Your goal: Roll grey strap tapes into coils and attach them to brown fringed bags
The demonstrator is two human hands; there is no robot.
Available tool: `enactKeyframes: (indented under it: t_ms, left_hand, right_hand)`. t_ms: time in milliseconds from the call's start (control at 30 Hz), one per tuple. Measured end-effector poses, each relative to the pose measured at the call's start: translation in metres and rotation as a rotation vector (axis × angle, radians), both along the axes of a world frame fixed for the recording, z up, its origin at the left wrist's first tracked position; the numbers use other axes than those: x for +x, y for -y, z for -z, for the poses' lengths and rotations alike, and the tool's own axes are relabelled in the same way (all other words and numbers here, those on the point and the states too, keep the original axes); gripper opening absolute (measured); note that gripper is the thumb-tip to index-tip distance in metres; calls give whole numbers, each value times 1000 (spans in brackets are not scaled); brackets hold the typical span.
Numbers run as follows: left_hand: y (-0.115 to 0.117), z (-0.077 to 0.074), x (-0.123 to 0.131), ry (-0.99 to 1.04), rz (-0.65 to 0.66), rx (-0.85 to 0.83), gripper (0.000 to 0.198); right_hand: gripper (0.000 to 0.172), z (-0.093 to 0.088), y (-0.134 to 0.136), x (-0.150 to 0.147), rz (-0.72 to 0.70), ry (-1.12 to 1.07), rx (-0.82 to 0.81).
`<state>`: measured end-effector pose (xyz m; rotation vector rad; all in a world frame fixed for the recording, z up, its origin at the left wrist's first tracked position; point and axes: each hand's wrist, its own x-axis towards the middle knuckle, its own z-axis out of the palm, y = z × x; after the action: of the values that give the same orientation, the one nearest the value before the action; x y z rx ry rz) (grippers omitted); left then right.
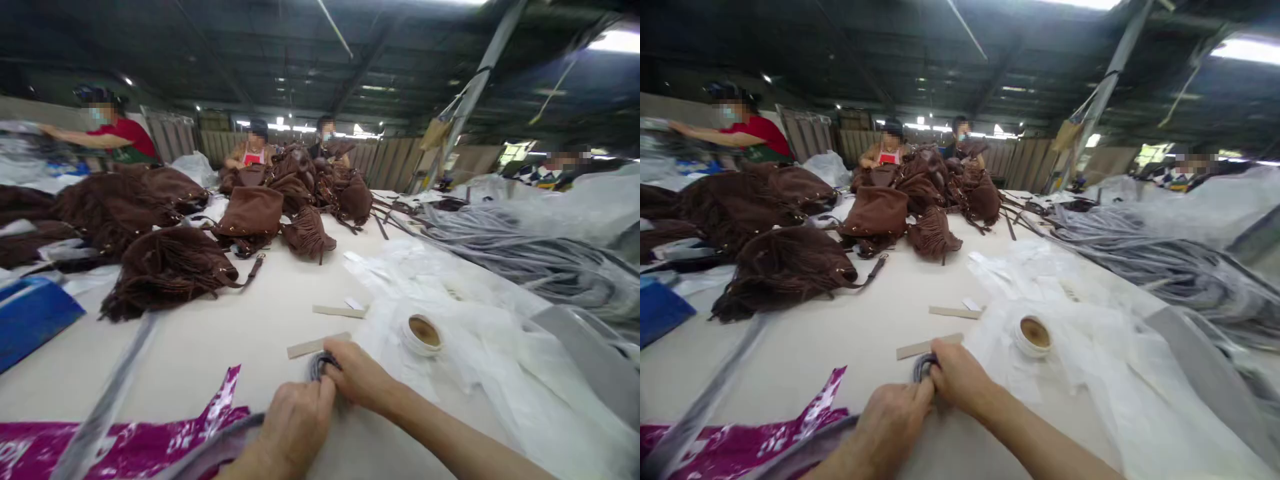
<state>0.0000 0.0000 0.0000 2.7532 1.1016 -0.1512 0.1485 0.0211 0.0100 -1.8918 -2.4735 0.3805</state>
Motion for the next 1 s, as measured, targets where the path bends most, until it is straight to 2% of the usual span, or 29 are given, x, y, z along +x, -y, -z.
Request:
enactKeyframes:
  t_ms: [100, 200, 333, 467, 567, 633, 767, 933, 1000]
  left_hand:
    - [-17, -4, -26, -45, 77, 81, 24]
    - [-29, -5, -42, -86, 162, 158, 24]
    - [-35, 3, -44, -51, 229, 214, 19]
    - [-28, 13, -35, -47, 177, 212, 20]
    - [-16, 10, -22, -64, 103, 163, 25]
    - [-8, 5, -12, -82, 32, 116, 27]
    - [-6, -3, -6, -63, -74, -22, 28]
    - [-16, -8, -16, 34, -109, -113, 23]
    - [-16, -9, -16, 16, -100, -115, 28]
  right_hand:
    - [17, -7, -6, -1, -98, 35, -26]
    - [13, -11, -11, -7, -160, 58, -40]
    - [13, -9, -11, -15, -68, 43, -20]
    - [17, -5, 0, -14, 129, -102, 19]
    - [10, -6, 8, -10, 252, -283, -25]
    - [8, -10, 9, -9, 233, -272, -68]
    - [14, -15, 5, -12, 76, -130, -76]
    - [18, -6, 4, -20, 138, -60, -45]
    - [22, -2, 6, -14, 149, -142, -46]
